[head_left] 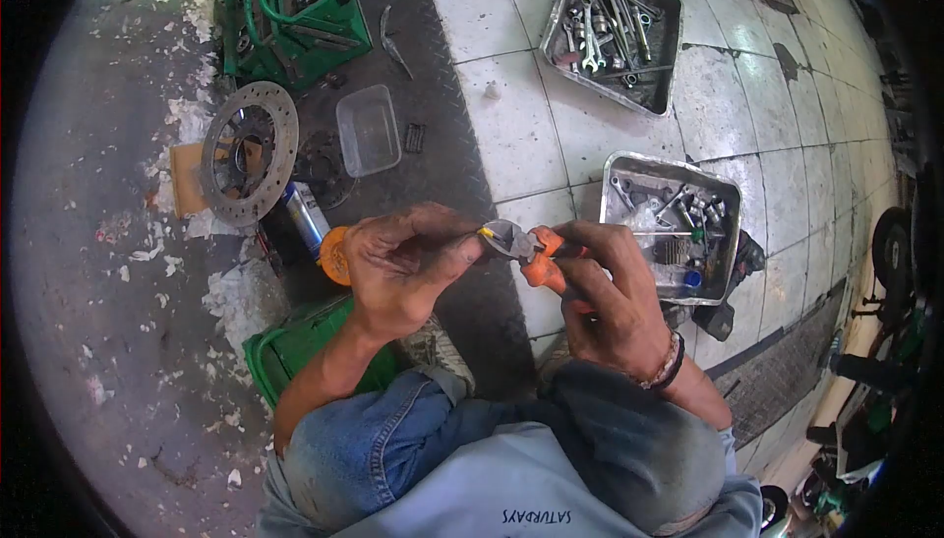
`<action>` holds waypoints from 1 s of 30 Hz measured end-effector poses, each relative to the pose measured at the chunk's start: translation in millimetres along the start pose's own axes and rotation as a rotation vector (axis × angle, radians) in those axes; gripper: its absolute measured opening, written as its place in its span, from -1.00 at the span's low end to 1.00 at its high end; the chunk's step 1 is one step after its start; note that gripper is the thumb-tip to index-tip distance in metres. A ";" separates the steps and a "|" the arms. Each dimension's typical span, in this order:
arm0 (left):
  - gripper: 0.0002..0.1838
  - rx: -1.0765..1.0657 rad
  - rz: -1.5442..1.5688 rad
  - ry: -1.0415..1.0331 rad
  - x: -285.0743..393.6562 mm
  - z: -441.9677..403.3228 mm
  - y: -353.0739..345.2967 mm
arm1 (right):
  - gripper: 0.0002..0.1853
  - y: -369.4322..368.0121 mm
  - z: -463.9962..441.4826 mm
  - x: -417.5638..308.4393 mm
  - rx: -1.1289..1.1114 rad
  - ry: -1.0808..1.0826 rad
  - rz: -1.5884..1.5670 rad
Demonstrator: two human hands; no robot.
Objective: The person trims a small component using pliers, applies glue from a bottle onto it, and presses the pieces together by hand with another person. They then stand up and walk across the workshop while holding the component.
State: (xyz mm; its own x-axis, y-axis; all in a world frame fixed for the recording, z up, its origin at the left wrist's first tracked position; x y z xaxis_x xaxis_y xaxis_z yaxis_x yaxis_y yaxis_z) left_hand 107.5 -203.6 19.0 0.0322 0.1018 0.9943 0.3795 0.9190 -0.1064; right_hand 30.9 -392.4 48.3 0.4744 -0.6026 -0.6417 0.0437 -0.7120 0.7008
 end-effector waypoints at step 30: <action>-0.74 -0.180 -0.372 -0.274 39.3 -11.4 -8.6 | -0.37 -2.3 5.5 4.5 0.042 0.013 -0.162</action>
State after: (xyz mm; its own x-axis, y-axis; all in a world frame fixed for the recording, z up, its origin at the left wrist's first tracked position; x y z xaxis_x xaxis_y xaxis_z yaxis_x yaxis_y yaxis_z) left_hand 116.1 -211.9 59.0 -0.3713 -0.1023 0.9229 0.4734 0.8342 0.2829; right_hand 28.1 -395.4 42.1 0.4758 -0.4738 -0.7411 0.0841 -0.8142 0.5745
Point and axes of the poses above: each hand's wrist, its own z-axis away from the middle knuckle, its own y-axis out of the back of the hand, x = y × z, the point moved 9 cm from there along -z, towards the middle knuckle, and after that the axes turned 6 degrees about y, right-handed, at the moved point
